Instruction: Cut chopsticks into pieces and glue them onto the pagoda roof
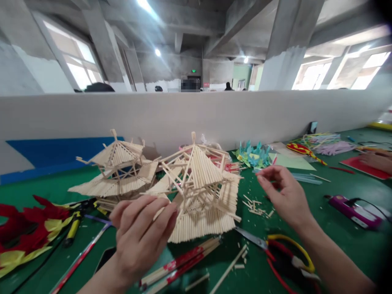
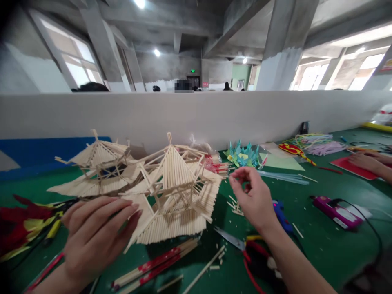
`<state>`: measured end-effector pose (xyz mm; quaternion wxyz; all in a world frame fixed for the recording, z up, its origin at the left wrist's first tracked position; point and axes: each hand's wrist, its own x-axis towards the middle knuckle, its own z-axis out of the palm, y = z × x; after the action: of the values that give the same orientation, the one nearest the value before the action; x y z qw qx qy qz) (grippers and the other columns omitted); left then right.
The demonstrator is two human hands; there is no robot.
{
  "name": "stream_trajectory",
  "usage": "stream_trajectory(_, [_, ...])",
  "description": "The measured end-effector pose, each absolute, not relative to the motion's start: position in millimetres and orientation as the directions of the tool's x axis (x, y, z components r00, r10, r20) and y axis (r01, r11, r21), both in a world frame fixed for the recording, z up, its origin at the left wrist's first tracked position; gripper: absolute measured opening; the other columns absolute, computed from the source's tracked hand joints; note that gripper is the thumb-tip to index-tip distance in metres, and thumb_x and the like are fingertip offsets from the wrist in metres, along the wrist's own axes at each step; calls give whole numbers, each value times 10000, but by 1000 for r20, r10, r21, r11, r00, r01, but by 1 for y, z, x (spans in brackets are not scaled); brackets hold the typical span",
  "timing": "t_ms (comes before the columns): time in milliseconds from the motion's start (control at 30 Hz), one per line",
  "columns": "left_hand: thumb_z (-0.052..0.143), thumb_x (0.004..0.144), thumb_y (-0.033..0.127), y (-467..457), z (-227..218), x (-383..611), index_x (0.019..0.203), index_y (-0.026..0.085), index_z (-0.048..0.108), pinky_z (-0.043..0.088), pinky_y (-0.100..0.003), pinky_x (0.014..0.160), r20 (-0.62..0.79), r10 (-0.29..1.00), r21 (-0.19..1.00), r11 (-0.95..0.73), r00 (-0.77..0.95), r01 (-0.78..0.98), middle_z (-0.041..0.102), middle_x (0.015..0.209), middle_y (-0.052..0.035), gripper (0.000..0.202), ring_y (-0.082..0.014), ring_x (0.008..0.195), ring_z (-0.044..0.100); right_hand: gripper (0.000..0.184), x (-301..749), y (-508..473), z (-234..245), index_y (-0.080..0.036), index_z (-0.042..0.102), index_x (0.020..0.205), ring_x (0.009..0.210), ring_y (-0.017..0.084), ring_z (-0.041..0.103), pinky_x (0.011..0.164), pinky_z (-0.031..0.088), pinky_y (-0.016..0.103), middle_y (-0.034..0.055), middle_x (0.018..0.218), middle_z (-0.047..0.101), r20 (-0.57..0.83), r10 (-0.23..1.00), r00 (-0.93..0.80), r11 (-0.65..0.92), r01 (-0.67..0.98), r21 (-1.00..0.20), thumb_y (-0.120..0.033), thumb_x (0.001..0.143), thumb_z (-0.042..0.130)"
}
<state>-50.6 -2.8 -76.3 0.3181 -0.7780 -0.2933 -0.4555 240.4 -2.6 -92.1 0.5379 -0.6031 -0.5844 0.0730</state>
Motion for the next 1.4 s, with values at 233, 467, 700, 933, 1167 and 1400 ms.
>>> stream_trajectory(233, [574, 743, 99, -51, -104, -42, 715, 166, 565, 374, -358, 639, 865, 350, 32, -753, 359, 657, 566, 641, -32, 74, -190, 661, 504, 201, 277, -71, -163, -220, 530, 705, 534, 147, 535, 491, 419, 258, 1, 599, 588, 295, 855, 426, -55, 642, -765, -413, 760, 541])
stream_trajectory(467, [381, 814, 102, -91, -184, -17, 553, 163, 476, 299, -298, 525, 457, 575, 85, -787, 678, 611, 489, 542, -15, 285, -138, 507, 406, 165, 242, -105, -202, -223, 548, 772, 544, 158, 548, 492, 443, 259, -2, 633, 591, 158, 954, 256, -42, 633, -773, -382, 785, 506])
stream_trajectory(700, [478, 746, 119, -107, -229, -5, 598, 177, 493, 294, -318, 550, 299, 682, 16, -703, 667, 711, 541, 569, -11, 159, -173, 522, 479, 136, 203, -105, -208, -224, 524, 850, 657, 170, 575, 593, 472, 274, 17, 725, 602, 95, 994, 59, 43, 577, -815, -328, 839, 438])
stream_trajectory(933, [536, 683, 144, -117, -223, 1, 652, 181, 490, 297, -305, 540, 244, 661, -18, -728, 709, 685, 568, 615, -6, 66, -171, 541, 494, 142, 193, -105, -217, -221, 519, 894, 707, 181, 600, 646, 489, 280, 28, 767, 620, 49, 999, -10, 46, 545, -837, -312, 847, 421])
stream_trajectory(1167, [590, 697, 190, -94, -226, 7, 570, 178, 493, 238, -309, 568, 376, 546, -60, -792, 748, 608, 548, 558, 16, 160, -146, 526, 451, 170, 183, -100, -231, -194, 526, 921, 701, 165, 601, 648, 498, 252, 42, 766, 617, 92, 995, -30, 94, 548, -831, -306, 835, 432])
stream_trajectory(1400, [669, 641, 356, -76, -243, 27, 464, 179, 517, 200, -301, 543, 417, 554, -73, -769, 720, 635, 536, 455, 8, 292, -141, 512, 448, 171, 191, -88, -240, -187, 540, 936, 681, 150, 627, 627, 511, 210, 53, 769, 643, 200, 978, -63, 200, 570, -797, -270, 827, 438])
